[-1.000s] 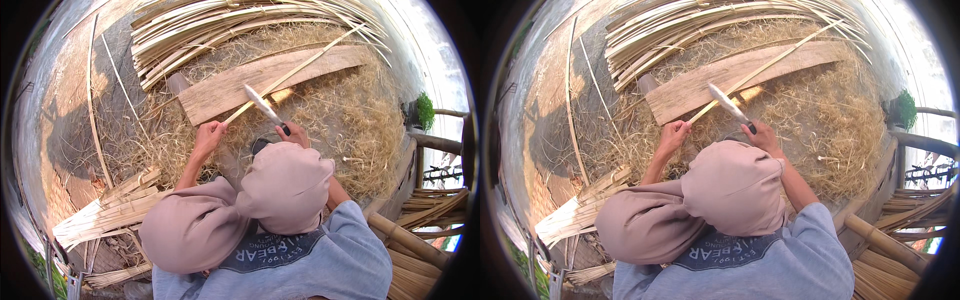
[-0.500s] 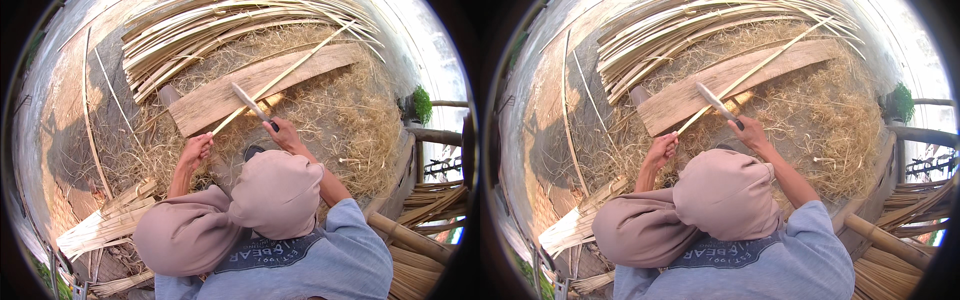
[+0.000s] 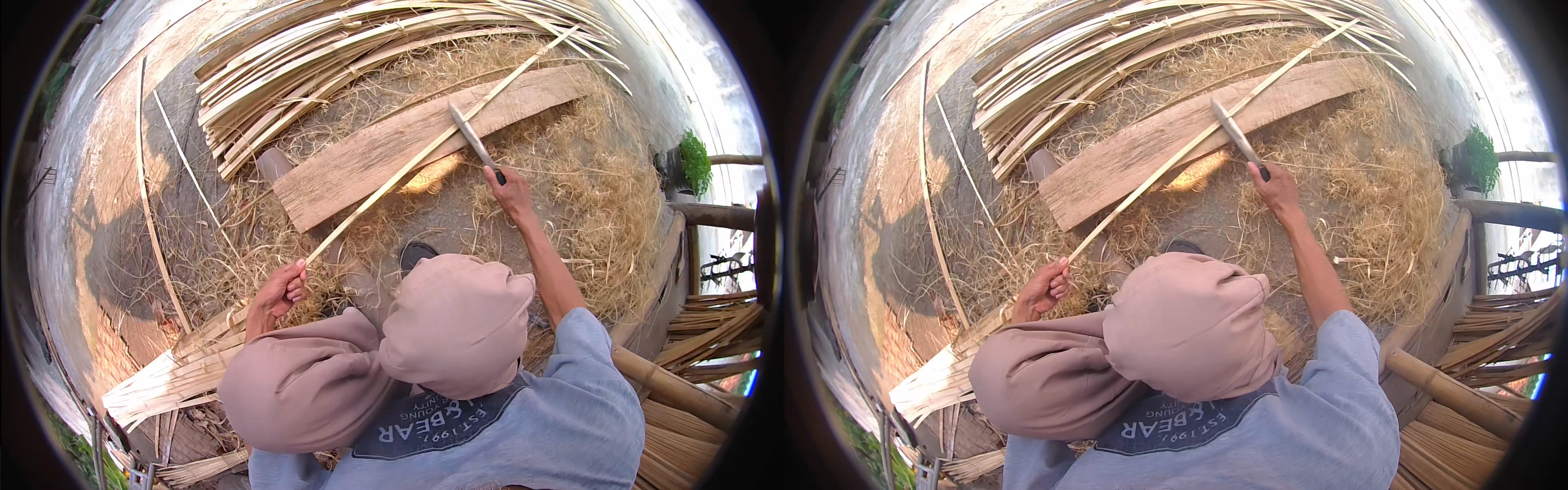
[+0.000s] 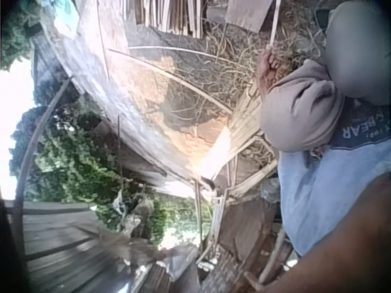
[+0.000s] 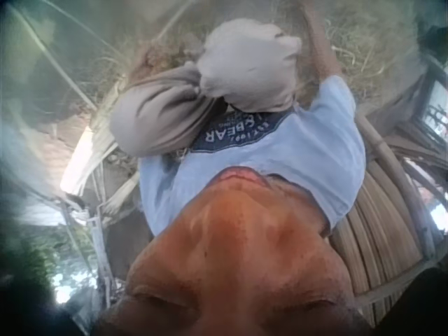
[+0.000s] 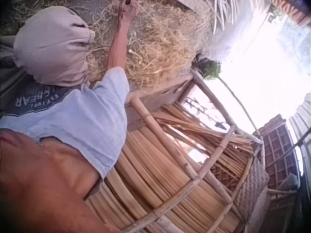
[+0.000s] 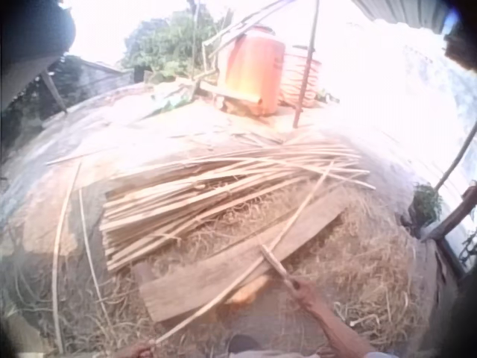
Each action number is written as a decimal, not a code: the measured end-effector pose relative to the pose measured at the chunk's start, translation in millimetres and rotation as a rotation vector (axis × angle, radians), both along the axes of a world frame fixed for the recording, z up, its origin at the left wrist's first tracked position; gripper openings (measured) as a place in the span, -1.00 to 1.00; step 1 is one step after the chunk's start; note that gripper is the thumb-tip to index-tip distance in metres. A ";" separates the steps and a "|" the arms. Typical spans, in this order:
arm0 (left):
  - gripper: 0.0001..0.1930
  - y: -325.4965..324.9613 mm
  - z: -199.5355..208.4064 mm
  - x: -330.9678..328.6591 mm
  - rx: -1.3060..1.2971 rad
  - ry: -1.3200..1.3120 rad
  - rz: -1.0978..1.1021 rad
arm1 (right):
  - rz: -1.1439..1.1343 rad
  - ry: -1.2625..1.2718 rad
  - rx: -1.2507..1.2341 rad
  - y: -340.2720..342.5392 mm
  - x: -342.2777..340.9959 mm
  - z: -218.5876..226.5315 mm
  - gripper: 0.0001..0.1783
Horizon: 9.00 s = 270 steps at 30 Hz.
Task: The person sits on the ground and uses a knife to split long bamboo strips into thinner slats on a wooden board. The person repeatedly positions each strip, splits it, and places the finished slats into a growing pile.
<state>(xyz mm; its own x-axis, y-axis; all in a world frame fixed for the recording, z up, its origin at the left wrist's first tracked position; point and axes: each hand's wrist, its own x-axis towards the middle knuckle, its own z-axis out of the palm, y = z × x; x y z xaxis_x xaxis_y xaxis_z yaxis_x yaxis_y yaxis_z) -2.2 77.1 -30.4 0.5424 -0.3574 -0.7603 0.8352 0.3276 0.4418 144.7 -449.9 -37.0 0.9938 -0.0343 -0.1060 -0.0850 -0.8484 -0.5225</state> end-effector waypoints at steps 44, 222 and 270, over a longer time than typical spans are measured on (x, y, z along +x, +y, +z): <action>-0.42 15.6 35.7 -53.4 1.308 -0.469 -0.513 | -0.237 0.054 0.157 -17.6 30.2 5.1 -0.27; -0.63 -0.5 49.6 -89.5 1.340 -0.426 -0.424 | 0.303 -0.118 0.024 47.4 11.5 24.4 -0.30; -0.44 -73.3 11.4 4.1 1.343 -1.114 -0.212 | -0.116 -0.104 -0.081 24.3 30.5 -7.6 -0.20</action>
